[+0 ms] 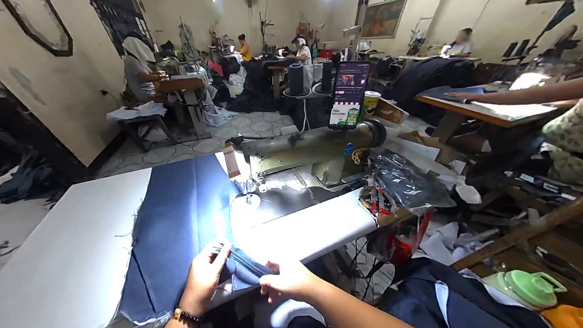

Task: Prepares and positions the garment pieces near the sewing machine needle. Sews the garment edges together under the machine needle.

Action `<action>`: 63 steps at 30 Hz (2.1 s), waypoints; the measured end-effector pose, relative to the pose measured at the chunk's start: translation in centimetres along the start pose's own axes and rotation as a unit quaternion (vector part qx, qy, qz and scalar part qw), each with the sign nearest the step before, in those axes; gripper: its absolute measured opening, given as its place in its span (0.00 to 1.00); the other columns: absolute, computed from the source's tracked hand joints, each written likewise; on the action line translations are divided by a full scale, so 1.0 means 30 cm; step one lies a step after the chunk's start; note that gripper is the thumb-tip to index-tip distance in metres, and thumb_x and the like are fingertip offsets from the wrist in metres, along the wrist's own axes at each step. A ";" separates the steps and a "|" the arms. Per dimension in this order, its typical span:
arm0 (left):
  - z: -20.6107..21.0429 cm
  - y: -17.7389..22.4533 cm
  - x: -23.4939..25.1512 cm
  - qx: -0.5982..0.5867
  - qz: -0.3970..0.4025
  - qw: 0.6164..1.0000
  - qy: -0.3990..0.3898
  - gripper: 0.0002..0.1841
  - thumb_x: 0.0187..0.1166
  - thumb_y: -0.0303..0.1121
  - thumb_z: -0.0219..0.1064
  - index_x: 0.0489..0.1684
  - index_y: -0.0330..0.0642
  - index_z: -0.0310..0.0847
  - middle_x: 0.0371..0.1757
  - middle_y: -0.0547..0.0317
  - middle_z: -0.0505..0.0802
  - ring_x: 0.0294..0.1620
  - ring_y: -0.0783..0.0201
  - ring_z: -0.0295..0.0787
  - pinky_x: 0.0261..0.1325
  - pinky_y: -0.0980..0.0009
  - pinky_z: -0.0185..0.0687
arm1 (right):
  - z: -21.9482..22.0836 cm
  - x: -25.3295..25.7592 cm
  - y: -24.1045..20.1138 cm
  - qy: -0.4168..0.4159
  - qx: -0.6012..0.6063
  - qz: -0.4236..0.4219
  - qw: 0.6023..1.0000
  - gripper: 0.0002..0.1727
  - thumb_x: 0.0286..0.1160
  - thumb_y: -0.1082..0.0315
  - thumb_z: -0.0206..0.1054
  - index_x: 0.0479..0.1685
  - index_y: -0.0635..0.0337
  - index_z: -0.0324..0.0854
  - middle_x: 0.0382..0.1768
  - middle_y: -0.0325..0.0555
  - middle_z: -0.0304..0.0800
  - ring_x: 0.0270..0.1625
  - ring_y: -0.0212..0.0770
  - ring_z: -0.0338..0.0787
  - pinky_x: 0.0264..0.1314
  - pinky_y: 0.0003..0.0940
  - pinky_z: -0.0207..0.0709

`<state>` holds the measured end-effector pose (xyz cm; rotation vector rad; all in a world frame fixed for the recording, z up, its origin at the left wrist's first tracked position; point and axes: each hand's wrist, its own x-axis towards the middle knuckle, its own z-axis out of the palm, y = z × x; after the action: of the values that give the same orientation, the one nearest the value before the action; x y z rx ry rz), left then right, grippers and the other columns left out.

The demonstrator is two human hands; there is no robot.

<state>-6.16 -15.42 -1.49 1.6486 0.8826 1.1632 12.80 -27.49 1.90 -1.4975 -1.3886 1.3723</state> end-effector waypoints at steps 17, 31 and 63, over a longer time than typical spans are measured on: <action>0.001 0.002 -0.009 0.024 0.001 0.998 -0.050 0.11 0.79 0.33 0.67 0.46 0.32 0.87 0.40 0.62 0.93 0.41 0.81 0.89 0.51 0.81 0.85 | -0.039 -0.175 0.254 -0.260 -0.521 -0.035 0.812 0.12 0.78 0.75 0.65 0.53 0.61 0.92 0.63 0.63 0.85 0.71 0.66 0.78 0.65 0.65 0.70; -0.011 0.025 -0.008 0.150 0.018 0.981 -0.121 0.11 0.81 0.34 0.70 0.42 0.32 0.87 0.41 0.50 0.91 0.42 0.62 0.88 0.53 0.60 0.85 | 0.012 -0.162 0.251 -0.292 -0.546 0.065 0.782 0.15 0.71 0.72 0.70 0.55 0.69 0.86 0.58 0.65 0.88 0.62 0.68 0.87 0.58 0.73 0.77; -0.012 -0.009 -0.009 0.011 0.054 0.994 -0.095 0.06 0.77 0.29 0.67 0.42 0.35 0.84 0.35 0.64 0.90 0.36 0.80 0.86 0.46 0.80 0.84 | -0.038 -0.135 0.155 -0.081 -0.349 -0.146 0.922 0.11 0.72 0.67 0.66 0.28 0.67 0.84 0.26 0.52 0.86 0.32 0.49 0.88 0.36 0.50 0.79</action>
<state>-6.58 -15.46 -1.78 1.8091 0.6954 1.0516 15.59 -32.17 -1.23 -1.5167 -2.2658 0.8567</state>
